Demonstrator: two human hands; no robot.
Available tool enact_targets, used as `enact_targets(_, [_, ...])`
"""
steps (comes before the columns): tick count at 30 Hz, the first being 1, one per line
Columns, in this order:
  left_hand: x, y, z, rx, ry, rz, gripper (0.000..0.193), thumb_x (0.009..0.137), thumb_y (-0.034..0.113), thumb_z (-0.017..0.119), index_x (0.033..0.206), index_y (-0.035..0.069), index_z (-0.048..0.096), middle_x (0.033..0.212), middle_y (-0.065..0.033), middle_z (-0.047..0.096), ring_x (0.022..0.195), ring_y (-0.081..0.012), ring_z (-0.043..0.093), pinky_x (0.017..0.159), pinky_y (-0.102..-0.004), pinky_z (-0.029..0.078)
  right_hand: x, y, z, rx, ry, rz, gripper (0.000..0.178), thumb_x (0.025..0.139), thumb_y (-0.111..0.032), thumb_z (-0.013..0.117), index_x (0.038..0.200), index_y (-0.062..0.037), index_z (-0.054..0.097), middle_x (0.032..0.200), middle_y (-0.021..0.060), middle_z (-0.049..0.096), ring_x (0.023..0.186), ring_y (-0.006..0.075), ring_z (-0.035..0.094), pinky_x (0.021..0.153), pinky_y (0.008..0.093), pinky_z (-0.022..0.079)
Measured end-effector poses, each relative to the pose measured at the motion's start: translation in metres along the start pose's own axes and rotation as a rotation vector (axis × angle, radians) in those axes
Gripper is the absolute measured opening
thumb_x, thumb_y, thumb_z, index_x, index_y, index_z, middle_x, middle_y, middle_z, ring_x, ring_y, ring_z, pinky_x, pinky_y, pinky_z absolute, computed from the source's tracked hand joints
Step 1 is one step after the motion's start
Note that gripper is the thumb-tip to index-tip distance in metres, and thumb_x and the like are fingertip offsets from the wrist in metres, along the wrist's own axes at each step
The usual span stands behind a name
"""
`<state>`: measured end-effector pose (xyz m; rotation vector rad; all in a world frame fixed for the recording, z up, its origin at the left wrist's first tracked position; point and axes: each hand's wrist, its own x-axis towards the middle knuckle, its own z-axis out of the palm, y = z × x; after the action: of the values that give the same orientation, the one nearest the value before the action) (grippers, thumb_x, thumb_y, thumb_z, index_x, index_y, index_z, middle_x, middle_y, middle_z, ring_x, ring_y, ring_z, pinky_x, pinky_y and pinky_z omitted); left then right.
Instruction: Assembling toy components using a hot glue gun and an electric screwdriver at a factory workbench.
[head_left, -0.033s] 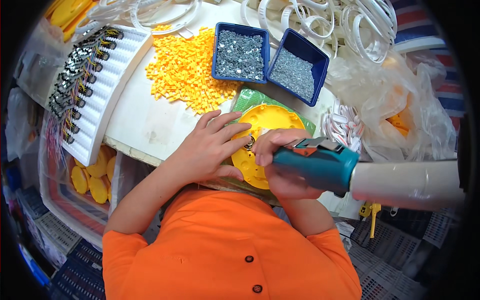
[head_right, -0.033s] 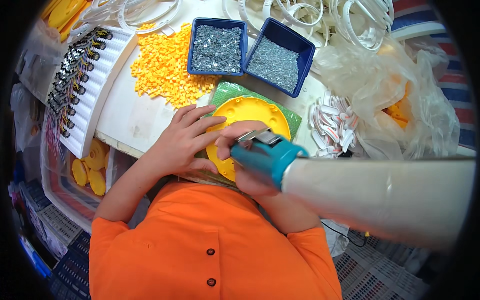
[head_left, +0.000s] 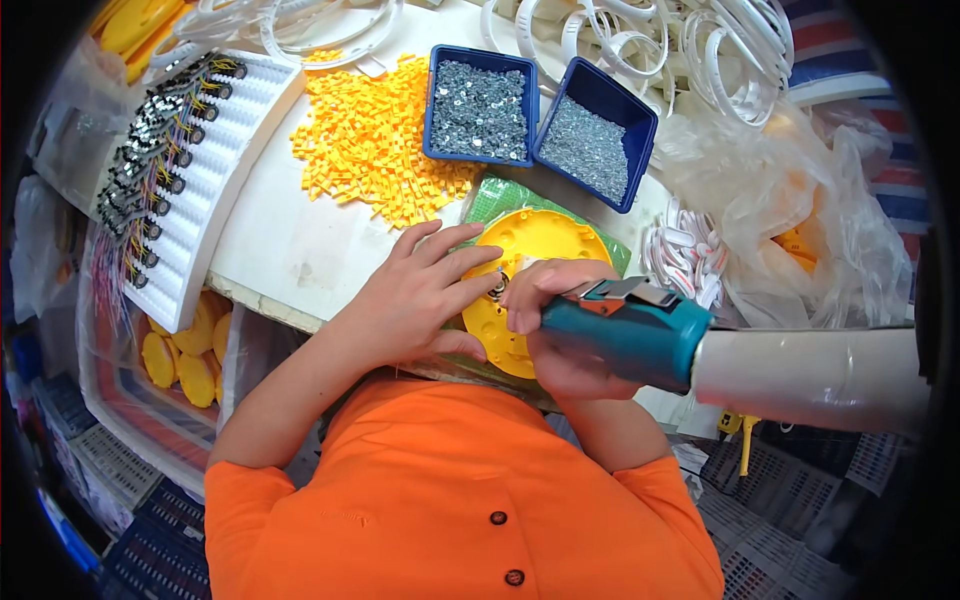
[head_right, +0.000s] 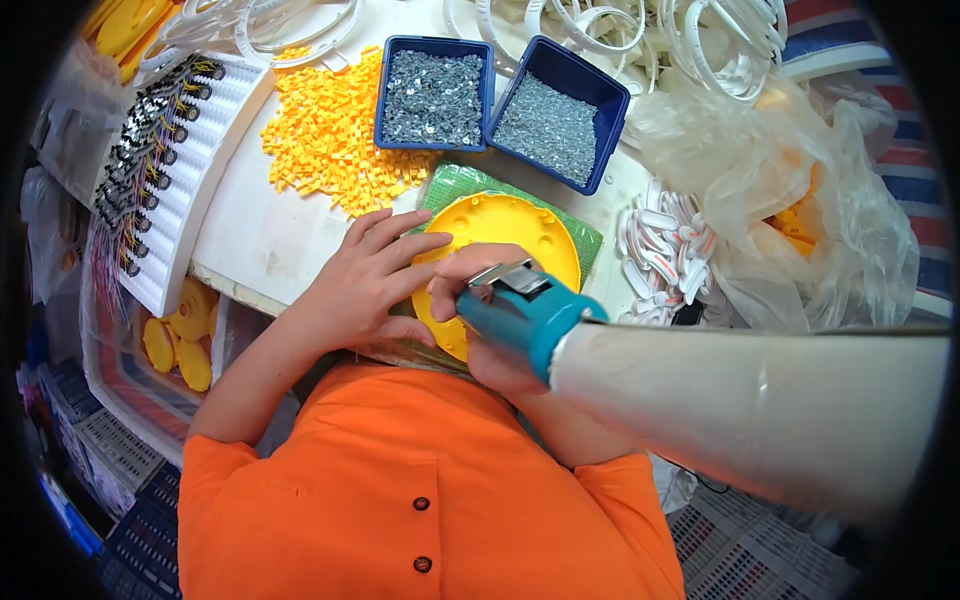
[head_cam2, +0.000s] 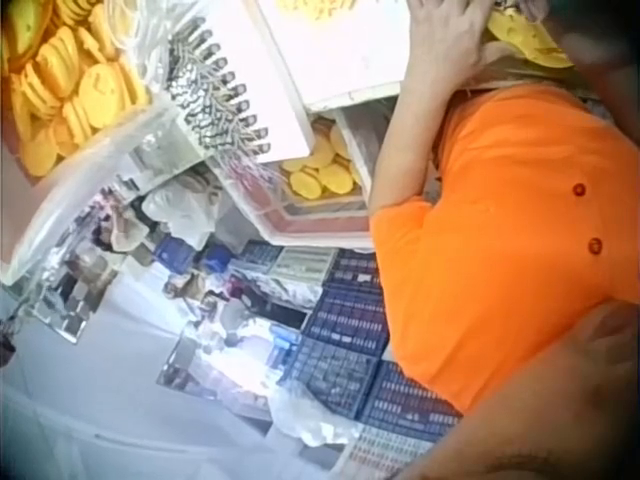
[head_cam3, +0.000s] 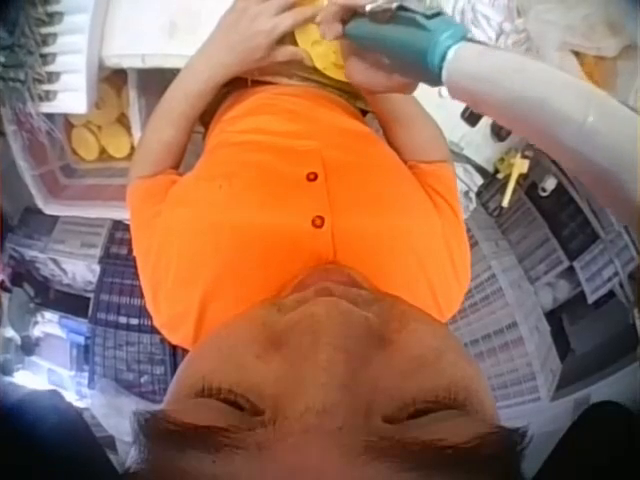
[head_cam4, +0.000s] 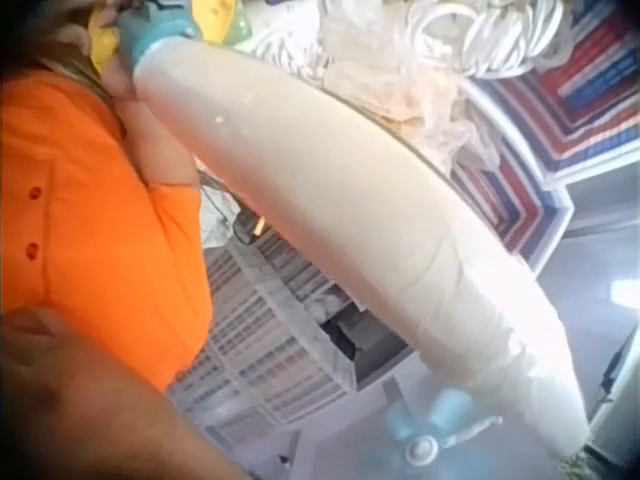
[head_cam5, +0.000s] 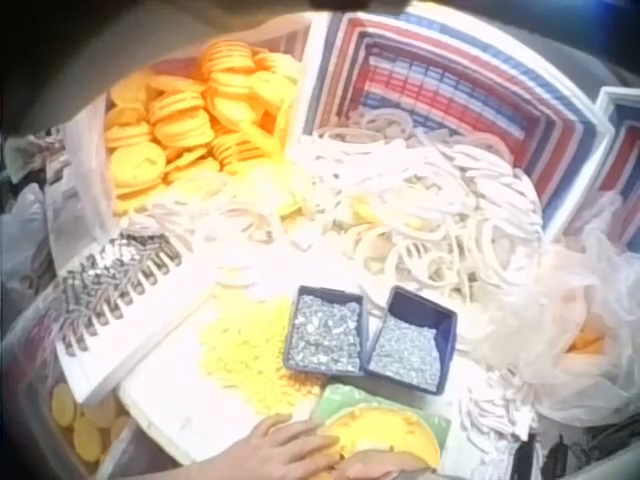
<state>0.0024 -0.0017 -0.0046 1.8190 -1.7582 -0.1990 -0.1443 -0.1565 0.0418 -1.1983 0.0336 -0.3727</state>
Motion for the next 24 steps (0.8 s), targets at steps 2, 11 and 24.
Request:
enact_targets(2, [0.001, -0.001, 0.001, 0.0, 0.005, 0.006, 0.075, 0.072, 0.058, 0.078, 0.128, 0.011, 0.065, 0.142, -0.0065, 0.055, 0.143, -0.0292, 0.04, 0.117, -0.0529, 0.029, 0.0, 0.005, 0.001, -0.02, 0.003, -0.029, 0.081, 0.087, -0.074, 0.051, 0.12, -0.0005, 0.061, 0.085, 0.0134, 0.064, 0.075, 0.0247, 0.06, 0.078, 0.0407, 0.048])
enact_targets(11, [0.002, 0.003, -0.011, 0.011, 0.021, -0.006, 0.078, 0.073, 0.054, 0.081, 0.134, 0.01, 0.061, 0.141, -0.0087, 0.055, 0.141, -0.0316, 0.042, 0.115, -0.0526, 0.032, 0.006, -0.008, 0.006, 0.102, 0.166, -0.045, 0.085, 0.088, -0.067, 0.056, 0.134, 0.0046, 0.053, 0.084, 0.015, 0.064, 0.081, 0.0279, 0.061, 0.086, 0.0409, 0.048])
enact_targets(24, [-0.013, 0.005, -0.002, 0.062, 0.208, -0.347, 0.032, 0.081, 0.016, 0.078, 0.108, 0.006, 0.064, 0.119, -0.0114, 0.065, 0.11, -0.0314, 0.059, 0.096, -0.0451, 0.044, -0.041, -0.054, -0.058, -0.615, 0.738, -0.498, 0.042, 0.101, -0.017, 0.054, 0.137, 0.0051, 0.051, 0.115, 0.0151, 0.064, 0.102, 0.0214, 0.061, 0.091, 0.0354, 0.049])
